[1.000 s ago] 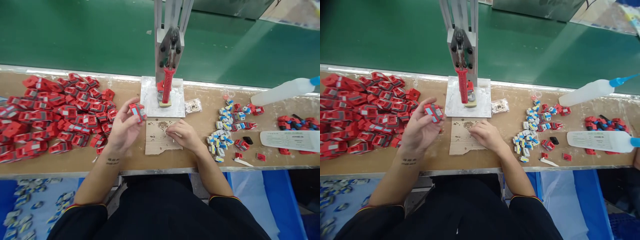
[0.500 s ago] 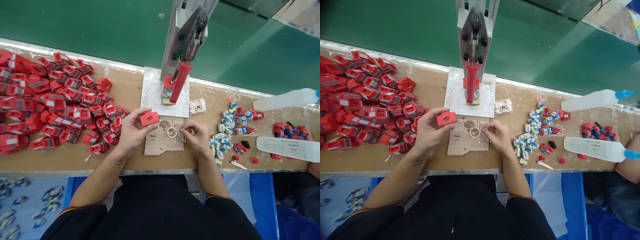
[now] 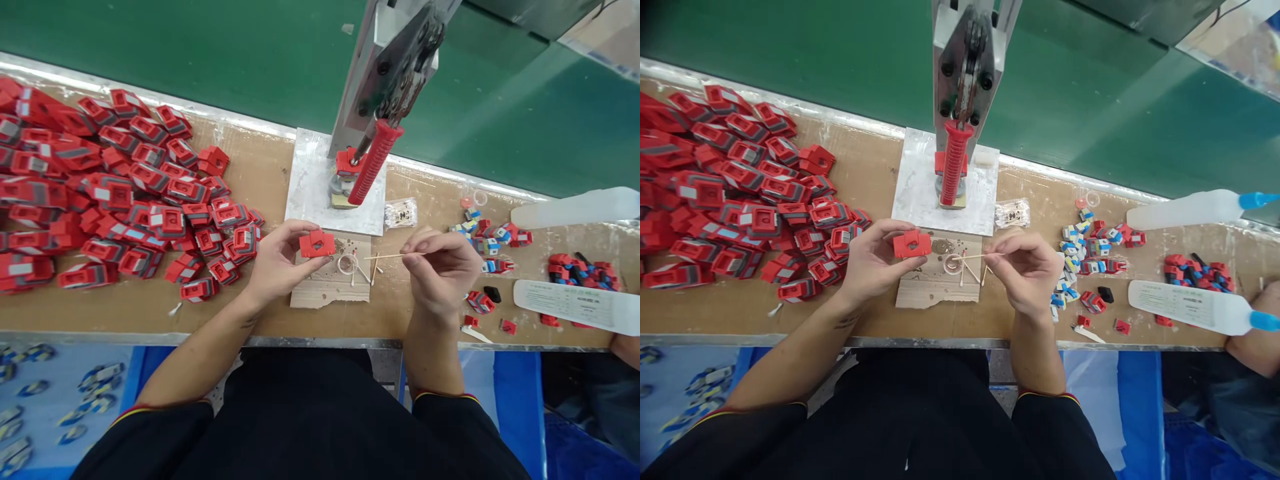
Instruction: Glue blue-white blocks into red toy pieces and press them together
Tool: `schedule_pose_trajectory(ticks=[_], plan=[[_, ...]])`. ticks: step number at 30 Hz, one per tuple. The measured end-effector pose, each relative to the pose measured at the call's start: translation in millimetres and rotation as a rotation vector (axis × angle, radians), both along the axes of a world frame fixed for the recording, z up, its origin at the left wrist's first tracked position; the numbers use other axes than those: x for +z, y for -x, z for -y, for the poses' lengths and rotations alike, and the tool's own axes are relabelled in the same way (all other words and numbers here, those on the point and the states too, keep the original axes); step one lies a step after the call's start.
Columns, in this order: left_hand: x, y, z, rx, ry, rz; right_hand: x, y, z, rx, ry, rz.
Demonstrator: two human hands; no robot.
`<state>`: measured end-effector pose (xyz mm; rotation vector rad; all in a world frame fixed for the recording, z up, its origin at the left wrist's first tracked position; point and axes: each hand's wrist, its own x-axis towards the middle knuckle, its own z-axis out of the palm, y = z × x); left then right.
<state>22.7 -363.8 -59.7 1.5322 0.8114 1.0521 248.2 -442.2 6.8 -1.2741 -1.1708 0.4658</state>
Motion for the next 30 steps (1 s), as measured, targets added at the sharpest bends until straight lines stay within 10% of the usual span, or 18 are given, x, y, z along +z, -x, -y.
schedule_pose_trajectory(ticks=[21,30], plan=[[7.0,-4,7,-0.078,0.082,0.079,-27.0,35,-13,0.021,-0.013,-0.255],[16.8,-2,-4,-0.096,0.670,0.321,-32.7,30,-18,-0.010,-0.168,-0.410]])
